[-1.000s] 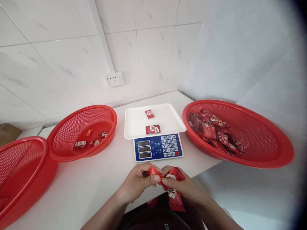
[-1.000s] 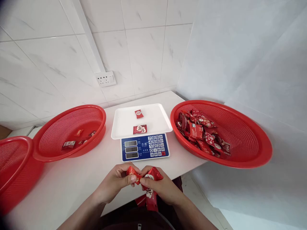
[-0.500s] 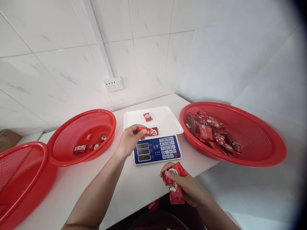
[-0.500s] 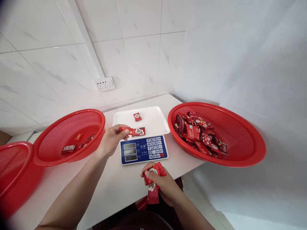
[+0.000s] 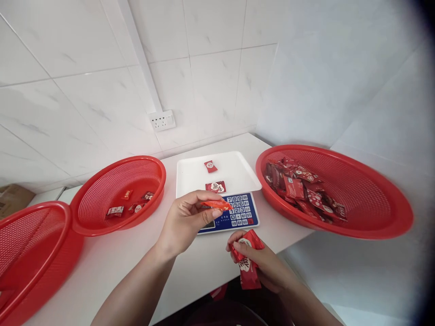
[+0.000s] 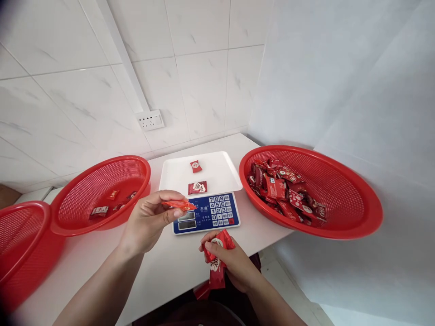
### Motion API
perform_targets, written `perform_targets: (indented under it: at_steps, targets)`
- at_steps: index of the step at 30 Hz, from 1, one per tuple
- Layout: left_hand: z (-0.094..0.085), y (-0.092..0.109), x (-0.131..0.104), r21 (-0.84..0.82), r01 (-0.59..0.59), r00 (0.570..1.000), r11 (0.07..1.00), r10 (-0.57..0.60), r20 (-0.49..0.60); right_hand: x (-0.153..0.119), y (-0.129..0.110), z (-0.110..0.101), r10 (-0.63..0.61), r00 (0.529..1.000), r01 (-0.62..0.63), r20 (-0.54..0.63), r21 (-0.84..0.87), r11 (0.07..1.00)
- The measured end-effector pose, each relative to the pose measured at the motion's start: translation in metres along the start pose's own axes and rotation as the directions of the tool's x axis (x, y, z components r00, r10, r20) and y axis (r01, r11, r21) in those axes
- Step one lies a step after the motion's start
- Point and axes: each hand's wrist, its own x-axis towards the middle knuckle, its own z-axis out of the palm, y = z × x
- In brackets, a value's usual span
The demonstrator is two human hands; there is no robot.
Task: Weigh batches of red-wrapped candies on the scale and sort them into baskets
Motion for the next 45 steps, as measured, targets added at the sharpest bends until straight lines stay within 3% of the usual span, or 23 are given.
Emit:
perform_targets:
  at_steps: [3, 8, 12, 20, 29, 33, 36, 38, 41, 45]
  targets:
    - [-0.001, 0.001, 0.0, 0.135, -0.067, 0.996, 0.989, 0.075, -0.051, 0.0, -0.001, 0.0, -0.005, 1.0, 0.005, 0.005, -0.004, 1.0]
    - [-0.016, -0.015, 0.028, 0.401, -0.061, 0.977, 0.914, 0.136, -0.162, -0.002, -0.003, 0.001, -0.01, 1.0, 0.009, -0.015, -0.019, 1.0]
    - [-0.02, -0.025, 0.039, 0.385, -0.165, 0.959, 0.908, 0.24, -0.153, -0.004, -0.004, 0.0, -0.006, 1.0, 0.006, -0.017, -0.024, 1.0]
    - [-0.005, -0.009, 0.005, 0.373, -0.329, 0.93, 0.868, 0.367, -0.033, -0.004, -0.005, 0.001, -0.003, 1.0, 0.002, -0.03, -0.034, 0.999]
    - [-0.001, 0.006, -0.021, 0.435, -0.461, 0.878, 0.774, 0.468, 0.097, -0.004, -0.005, 0.003, 0.017, 0.999, -0.018, -0.031, -0.022, 1.0]
    - [-0.008, -0.001, 0.0, 0.591, -0.331, 0.914, 0.735, 0.406, 0.007, -0.004, -0.004, 0.002, 0.015, 0.999, -0.016, -0.032, -0.029, 0.999]
    - [-0.026, -0.017, 0.032, 0.741, -0.119, 0.961, 0.661, 0.264, -0.081, -0.004, -0.003, 0.001, 0.009, 1.0, -0.01, -0.019, -0.028, 1.0]
    - [-0.041, -0.03, 0.053, 0.802, -0.048, 0.98, 0.595, 0.184, -0.078, -0.004, -0.002, 0.001, 0.005, 1.0, -0.006, -0.017, -0.03, 1.0]
    - [-0.055, -0.044, 0.071, 0.85, -0.045, 0.983, 0.525, 0.175, -0.056, -0.004, -0.001, 0.001, 0.002, 1.0, -0.002, -0.02, -0.034, 0.999]
    - [-0.05, -0.053, 0.073, 0.899, -0.137, 0.981, 0.416, 0.185, 0.063, -0.004, -0.002, 0.002, -0.001, 1.0, 0.0, -0.024, -0.036, 0.999]
